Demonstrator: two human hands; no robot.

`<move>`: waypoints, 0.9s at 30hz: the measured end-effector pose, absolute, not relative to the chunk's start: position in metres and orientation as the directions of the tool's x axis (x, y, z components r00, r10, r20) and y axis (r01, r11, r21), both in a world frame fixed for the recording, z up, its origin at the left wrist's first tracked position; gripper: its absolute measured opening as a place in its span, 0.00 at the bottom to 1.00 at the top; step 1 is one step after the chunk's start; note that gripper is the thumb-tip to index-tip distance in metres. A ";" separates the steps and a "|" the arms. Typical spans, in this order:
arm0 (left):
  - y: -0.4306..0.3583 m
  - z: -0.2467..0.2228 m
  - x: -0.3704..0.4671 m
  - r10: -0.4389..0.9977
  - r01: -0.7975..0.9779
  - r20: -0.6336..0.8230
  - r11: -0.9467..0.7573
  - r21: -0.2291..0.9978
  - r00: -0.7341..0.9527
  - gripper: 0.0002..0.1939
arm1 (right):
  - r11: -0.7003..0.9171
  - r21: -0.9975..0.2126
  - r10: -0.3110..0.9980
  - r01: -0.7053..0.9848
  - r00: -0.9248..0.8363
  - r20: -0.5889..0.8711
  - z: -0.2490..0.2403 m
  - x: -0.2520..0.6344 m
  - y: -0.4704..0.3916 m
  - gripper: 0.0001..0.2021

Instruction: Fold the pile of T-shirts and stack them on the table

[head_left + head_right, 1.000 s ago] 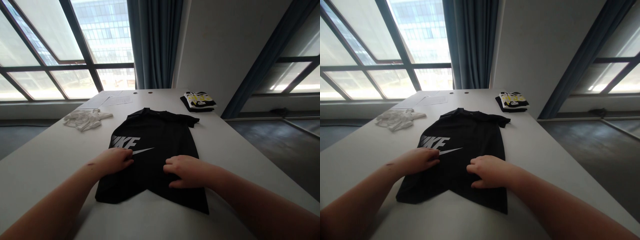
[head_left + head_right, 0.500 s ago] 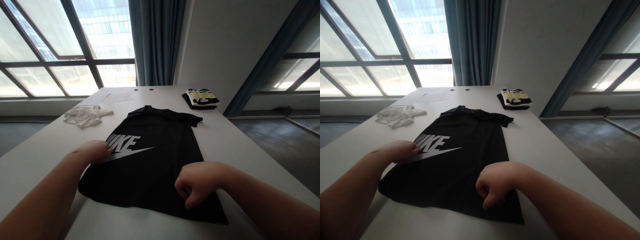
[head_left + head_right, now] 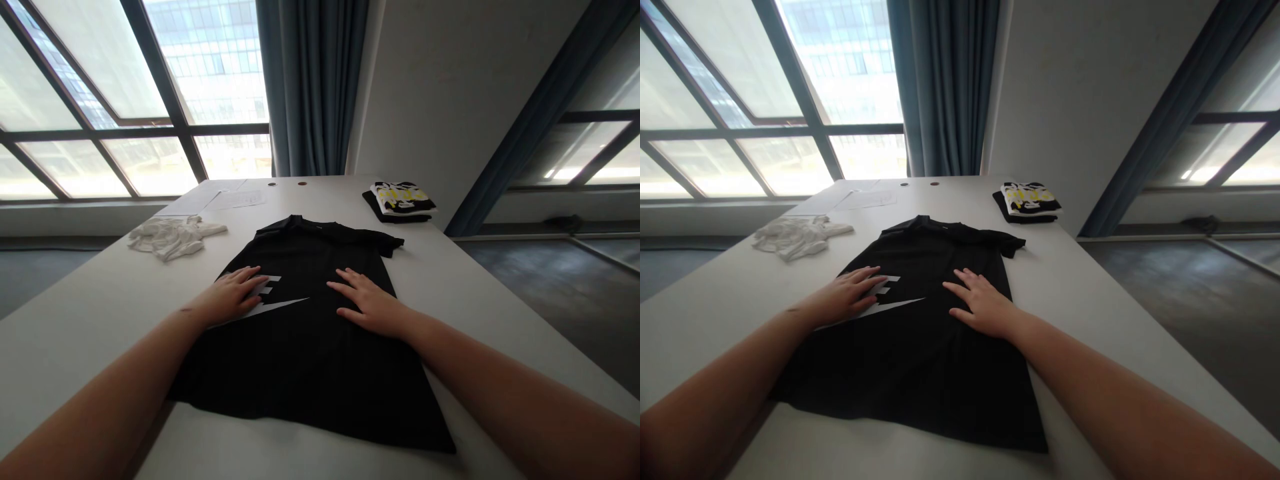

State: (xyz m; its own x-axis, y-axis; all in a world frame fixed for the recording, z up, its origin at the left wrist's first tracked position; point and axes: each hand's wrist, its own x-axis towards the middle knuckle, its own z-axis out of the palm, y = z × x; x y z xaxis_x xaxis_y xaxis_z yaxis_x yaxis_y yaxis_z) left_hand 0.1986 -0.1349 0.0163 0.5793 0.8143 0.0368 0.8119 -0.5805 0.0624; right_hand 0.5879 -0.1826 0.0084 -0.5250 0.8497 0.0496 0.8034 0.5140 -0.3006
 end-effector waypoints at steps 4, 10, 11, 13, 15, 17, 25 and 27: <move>-0.124 0.001 0.191 0.826 0.827 -0.068 -0.550 0.117 0.559 0.33 | 0.460 -0.222 0.871 0.860 -0.485 -0.075 0.000 0.591 -0.171 0.34; -0.144 0.007 0.189 0.841 0.844 -0.093 -0.520 0.135 0.533 0.33 | 0.488 -0.232 0.846 0.841 -0.522 -0.113 0.008 0.597 -0.168 0.35; -0.150 0.007 0.188 0.846 0.848 -0.086 -0.514 0.128 0.526 0.33 | 0.496 -0.238 0.839 0.835 -0.531 -0.118 0.009 0.598 -0.168 0.35; -0.165 0.004 0.183 0.852 0.854 -0.074 -0.509 0.107 0.518 0.32 | 0.508 -0.253 0.826 0.824 -0.548 -0.127 0.009 0.601 -0.167 0.35; -0.182 0.000 0.175 0.851 0.854 -0.071 -0.515 0.082 0.520 0.32 | 0.507 -0.275 0.819 0.817 -0.556 -0.141 0.010 0.604 -0.166 0.35; -0.201 -0.001 0.167 0.845 0.849 -0.083 -0.525 0.059 0.528 0.32 | 0.498 -0.304 0.811 0.812 -0.560 -0.167 0.014 0.606 -0.168 0.36; -0.253 0.033 0.157 0.827 0.839 -0.139 -0.541 0.066 0.544 0.29 | 0.576 -0.334 0.717 0.746 -0.657 -0.231 0.063 0.601 -0.197 0.32; -0.246 0.046 0.169 0.853 0.862 -0.129 -0.498 0.093 0.506 0.27 | 0.606 -0.326 0.731 0.726 -0.670 -0.133 0.066 0.599 -0.190 0.23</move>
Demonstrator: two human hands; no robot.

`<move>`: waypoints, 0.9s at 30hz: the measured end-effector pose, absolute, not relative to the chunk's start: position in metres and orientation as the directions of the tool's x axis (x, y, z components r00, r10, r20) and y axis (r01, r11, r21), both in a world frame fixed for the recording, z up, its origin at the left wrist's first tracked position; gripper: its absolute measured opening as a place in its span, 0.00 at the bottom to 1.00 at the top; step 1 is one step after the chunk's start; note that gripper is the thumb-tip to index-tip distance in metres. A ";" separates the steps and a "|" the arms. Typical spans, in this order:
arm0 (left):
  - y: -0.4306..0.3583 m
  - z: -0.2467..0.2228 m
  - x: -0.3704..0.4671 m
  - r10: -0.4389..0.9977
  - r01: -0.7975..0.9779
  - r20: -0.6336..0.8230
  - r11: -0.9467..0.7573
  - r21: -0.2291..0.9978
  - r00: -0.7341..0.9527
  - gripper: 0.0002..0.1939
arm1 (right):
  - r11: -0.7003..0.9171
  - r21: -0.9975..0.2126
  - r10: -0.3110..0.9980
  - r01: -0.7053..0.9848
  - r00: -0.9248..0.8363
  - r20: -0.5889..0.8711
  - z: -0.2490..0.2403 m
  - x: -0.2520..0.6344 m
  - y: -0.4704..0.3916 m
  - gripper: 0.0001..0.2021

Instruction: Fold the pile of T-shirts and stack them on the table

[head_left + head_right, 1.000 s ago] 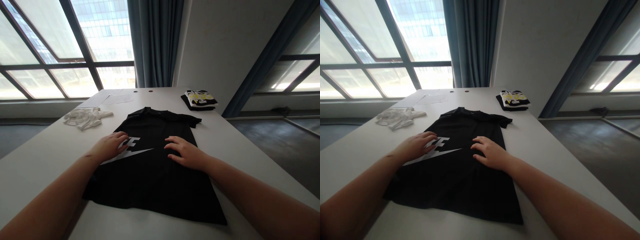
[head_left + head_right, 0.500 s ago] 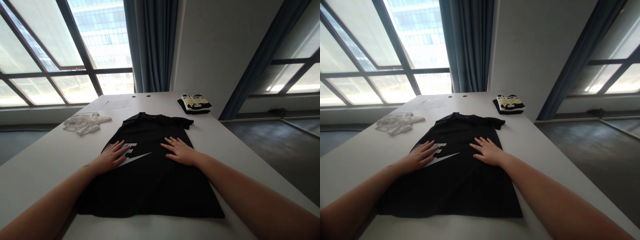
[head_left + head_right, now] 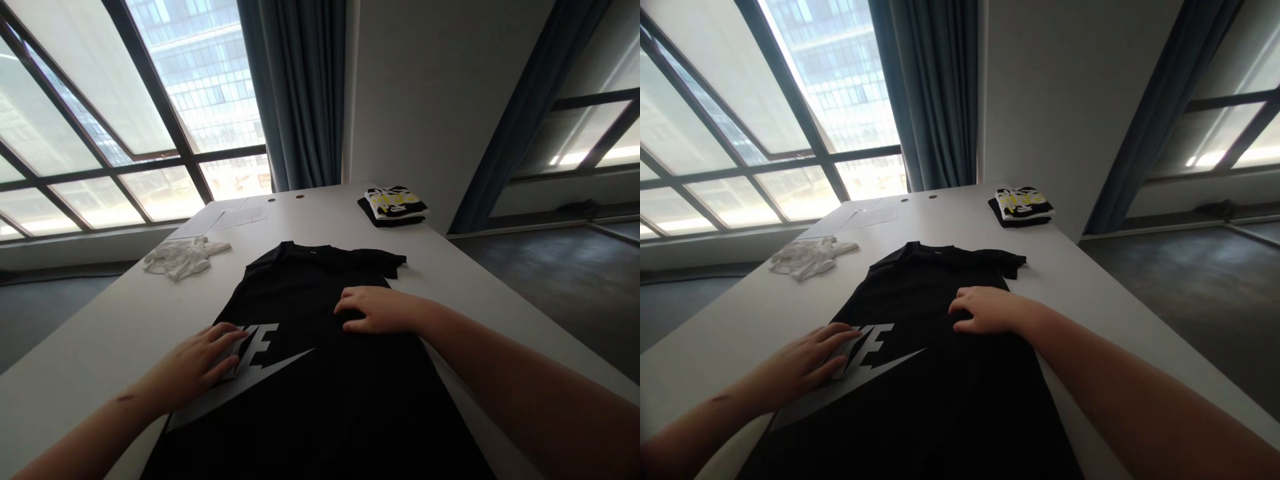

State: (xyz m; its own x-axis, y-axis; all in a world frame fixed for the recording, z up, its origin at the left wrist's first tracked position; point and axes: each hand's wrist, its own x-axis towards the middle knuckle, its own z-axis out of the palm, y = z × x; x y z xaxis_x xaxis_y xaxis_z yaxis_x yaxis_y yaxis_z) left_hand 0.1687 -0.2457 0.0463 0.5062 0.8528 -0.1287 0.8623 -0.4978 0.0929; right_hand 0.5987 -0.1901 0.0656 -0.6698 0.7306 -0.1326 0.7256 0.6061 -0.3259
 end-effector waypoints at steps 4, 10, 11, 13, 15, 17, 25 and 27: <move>-0.193 0.060 0.209 0.878 0.876 -0.007 -0.477 0.074 0.479 0.24 | 0.437 -0.197 0.887 0.878 -0.384 0.255 0.044 0.610 -0.152 0.18; -0.086 0.048 0.266 0.881 0.885 0.087 -0.463 -0.047 0.466 0.20 | 0.297 -0.134 0.933 0.945 -0.257 0.251 0.002 0.653 -0.111 0.08; -0.075 0.046 0.269 0.902 0.906 0.081 -0.424 -0.021 0.424 0.21 | 0.307 -0.137 0.931 0.942 -0.267 0.251 -0.001 0.656 -0.110 0.10; -0.058 0.040 0.270 0.928 0.930 0.089 -0.367 0.025 0.363 0.23 | 0.318 -0.153 0.924 0.936 -0.270 0.271 -0.004 0.660 -0.109 0.09; -0.050 0.034 0.262 0.947 0.952 0.137 -0.301 0.062 0.290 0.25 | 0.308 -0.174 0.924 0.935 -0.251 0.287 -0.004 0.660 -0.108 0.08; -0.043 0.030 0.249 0.962 0.975 0.208 -0.199 0.104 0.174 0.28 | 0.272 -0.185 0.930 0.944 -0.208 0.304 -0.004 0.660 -0.107 0.13; -0.025 0.017 0.207 0.909 0.961 0.373 0.088 0.263 -0.186 0.39 | 0.137 -0.121 0.918 0.983 -0.080 0.389 -0.002 0.658 -0.080 0.27; -0.027 0.016 0.210 0.905 0.968 0.375 0.126 0.215 -0.201 0.40 | 0.109 -0.079 0.920 0.991 -0.071 0.385 -0.002 0.655 -0.074 0.27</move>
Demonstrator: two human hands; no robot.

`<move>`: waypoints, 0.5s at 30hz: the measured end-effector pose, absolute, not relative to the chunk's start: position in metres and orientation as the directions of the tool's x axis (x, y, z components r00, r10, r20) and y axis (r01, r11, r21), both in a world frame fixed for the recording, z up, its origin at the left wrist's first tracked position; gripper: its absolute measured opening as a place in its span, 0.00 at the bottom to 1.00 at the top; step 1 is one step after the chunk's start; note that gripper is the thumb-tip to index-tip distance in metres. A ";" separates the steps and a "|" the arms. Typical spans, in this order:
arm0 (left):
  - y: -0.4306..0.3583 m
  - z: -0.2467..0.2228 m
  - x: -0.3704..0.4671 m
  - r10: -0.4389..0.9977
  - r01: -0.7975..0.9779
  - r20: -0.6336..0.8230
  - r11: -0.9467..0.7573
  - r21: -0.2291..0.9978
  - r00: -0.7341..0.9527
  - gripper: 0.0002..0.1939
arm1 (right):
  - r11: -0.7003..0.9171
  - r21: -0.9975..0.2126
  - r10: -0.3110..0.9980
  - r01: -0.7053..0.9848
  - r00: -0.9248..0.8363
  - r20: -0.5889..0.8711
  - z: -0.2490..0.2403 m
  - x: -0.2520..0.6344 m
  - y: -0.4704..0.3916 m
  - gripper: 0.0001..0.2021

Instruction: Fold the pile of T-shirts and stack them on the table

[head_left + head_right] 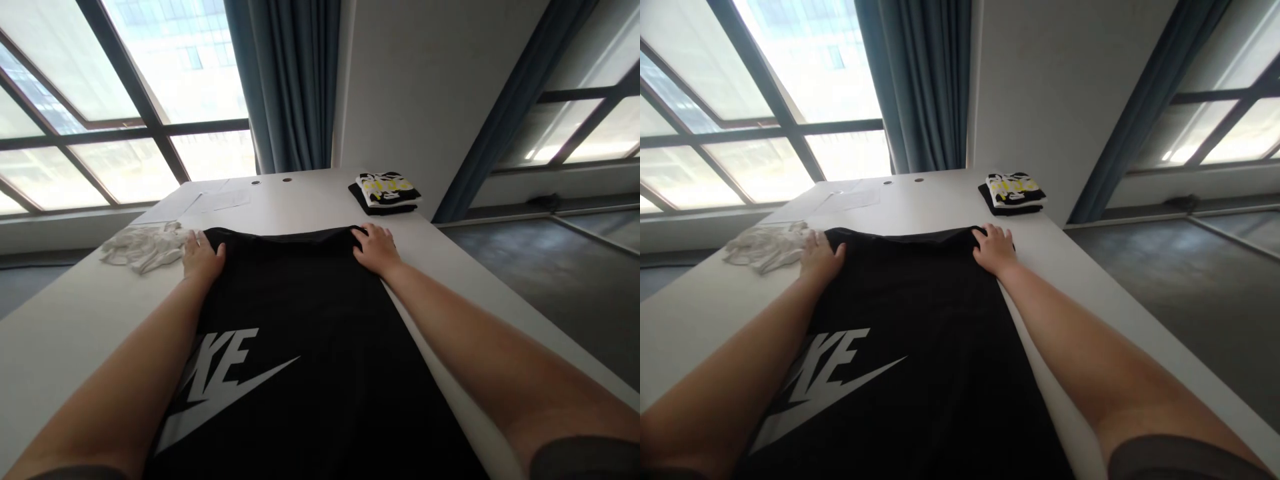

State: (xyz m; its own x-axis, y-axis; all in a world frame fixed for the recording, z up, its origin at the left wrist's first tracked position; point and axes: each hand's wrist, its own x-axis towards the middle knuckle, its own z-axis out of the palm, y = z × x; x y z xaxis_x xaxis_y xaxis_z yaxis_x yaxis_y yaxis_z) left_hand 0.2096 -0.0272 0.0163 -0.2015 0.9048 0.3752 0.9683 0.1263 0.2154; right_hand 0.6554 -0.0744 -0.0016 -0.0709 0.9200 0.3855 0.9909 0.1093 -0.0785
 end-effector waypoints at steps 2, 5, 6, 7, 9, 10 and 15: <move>-0.032 0.018 0.217 0.910 0.990 0.398 0.074 0.116 -0.115 0.37 | 0.116 -0.047 0.907 0.992 -0.087 0.412 -0.001 0.653 -0.073 0.25; -0.041 0.020 0.234 0.932 0.989 0.329 -0.146 -0.037 0.150 0.29 | 0.173 -0.018 0.884 0.985 -0.147 0.444 -0.003 0.652 -0.077 0.22; -0.044 0.020 0.239 0.938 0.977 0.271 -0.204 -0.065 0.214 0.28 | 0.190 -0.016 0.890 0.982 -0.165 0.424 -0.005 0.652 -0.078 0.21; -0.045 0.019 0.244 0.944 0.967 0.212 -0.239 -0.086 0.252 0.28 | 0.205 -0.015 0.901 0.979 -0.183 0.392 -0.006 0.653 -0.079 0.21; -0.047 0.015 0.251 0.954 0.960 0.127 -0.256 -0.116 0.270 0.30 | 0.218 -0.017 0.919 0.976 -0.199 0.339 -0.007 0.656 -0.079 0.21; -0.046 0.013 0.252 0.959 0.960 0.105 -0.251 -0.125 0.265 0.30 | 0.215 -0.016 0.922 0.976 -0.197 0.334 -0.007 0.657 -0.078 0.22; -0.039 0.006 0.251 0.970 0.971 0.095 -0.215 -0.105 0.225 0.31 | 0.274 0.027 0.902 0.961 -0.266 0.340 0.011 0.644 -0.061 0.19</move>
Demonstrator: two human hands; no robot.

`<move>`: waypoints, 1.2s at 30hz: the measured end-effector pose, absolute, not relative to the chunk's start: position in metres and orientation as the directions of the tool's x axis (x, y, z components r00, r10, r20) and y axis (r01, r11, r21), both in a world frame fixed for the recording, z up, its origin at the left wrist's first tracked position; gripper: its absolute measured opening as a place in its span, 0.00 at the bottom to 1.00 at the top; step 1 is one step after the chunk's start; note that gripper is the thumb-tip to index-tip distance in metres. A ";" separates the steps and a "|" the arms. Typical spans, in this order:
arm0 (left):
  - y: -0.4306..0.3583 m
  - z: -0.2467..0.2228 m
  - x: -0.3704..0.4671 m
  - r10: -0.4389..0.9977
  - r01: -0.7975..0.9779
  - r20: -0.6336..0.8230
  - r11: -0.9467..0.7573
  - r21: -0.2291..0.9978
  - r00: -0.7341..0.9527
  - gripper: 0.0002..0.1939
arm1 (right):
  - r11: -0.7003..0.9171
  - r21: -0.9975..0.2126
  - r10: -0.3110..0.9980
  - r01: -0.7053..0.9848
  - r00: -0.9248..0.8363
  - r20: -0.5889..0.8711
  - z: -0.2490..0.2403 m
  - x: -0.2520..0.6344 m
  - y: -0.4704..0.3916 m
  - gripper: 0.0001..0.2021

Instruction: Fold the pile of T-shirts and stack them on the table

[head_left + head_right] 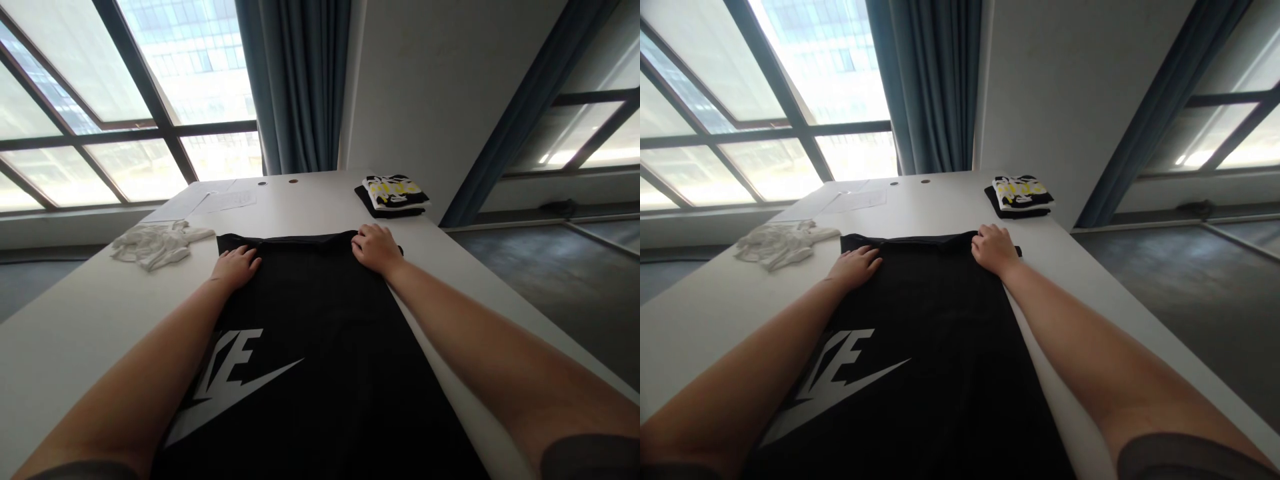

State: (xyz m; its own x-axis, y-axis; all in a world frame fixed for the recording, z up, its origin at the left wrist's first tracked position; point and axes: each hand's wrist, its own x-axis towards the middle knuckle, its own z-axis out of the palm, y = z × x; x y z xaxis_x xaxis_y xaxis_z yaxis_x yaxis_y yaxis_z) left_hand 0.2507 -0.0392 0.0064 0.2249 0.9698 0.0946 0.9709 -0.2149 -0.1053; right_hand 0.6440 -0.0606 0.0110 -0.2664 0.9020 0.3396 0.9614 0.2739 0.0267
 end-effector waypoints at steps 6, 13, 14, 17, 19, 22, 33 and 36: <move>-0.037 0.008 0.254 0.966 0.978 0.177 -0.166 -0.123 0.186 0.29 | 0.379 -0.124 0.917 0.917 -0.355 0.181 0.013 0.607 -0.008 0.21; -0.019 0.000 0.222 0.962 0.971 0.176 0.226 -0.083 -0.209 0.32 | 0.148 -0.122 0.985 0.981 -0.135 0.108 -0.008 0.624 0.022 0.29; -0.017 0.000 0.215 0.955 0.962 0.162 0.264 -0.076 -0.249 0.32 | 0.139 -0.122 0.987 0.983 -0.128 0.095 -0.009 0.625 0.022 0.29; -0.015 0.000 0.199 0.940 0.946 0.149 0.320 -0.061 -0.308 0.33 | 0.143 -0.136 0.989 0.980 -0.137 0.050 -0.011 0.624 0.020 0.31; -0.017 0.003 0.195 0.938 0.953 0.209 0.295 -0.065 -0.276 0.31 | 0.155 -0.134 0.988 0.979 -0.152 0.035 -0.012 0.621 0.018 0.31; -0.021 0.006 0.201 0.940 0.993 0.338 0.072 -0.096 -0.036 0.31 | 0.152 -0.125 0.988 0.980 -0.149 0.034 -0.012 0.619 0.016 0.31; -0.004 -0.013 0.222 0.999 0.997 -0.011 -0.051 0.056 0.051 0.34 | 0.148 -0.154 0.988 0.977 -0.151 -0.008 -0.012 0.621 0.014 0.32; 0.009 -0.006 0.225 0.993 0.993 -0.037 0.114 0.034 -0.112 0.35 | 0.131 -0.165 0.991 0.977 -0.136 -0.018 -0.011 0.621 0.013 0.32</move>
State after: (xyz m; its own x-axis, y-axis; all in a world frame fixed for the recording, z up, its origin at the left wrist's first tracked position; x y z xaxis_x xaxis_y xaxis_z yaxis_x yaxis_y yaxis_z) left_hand 0.2248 0.0093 -0.0061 -0.1123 0.9930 -0.0365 0.9929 0.1136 0.0343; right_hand 0.6208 0.0127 -0.0109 -0.1360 0.9906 -0.0176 0.9775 0.1312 -0.1654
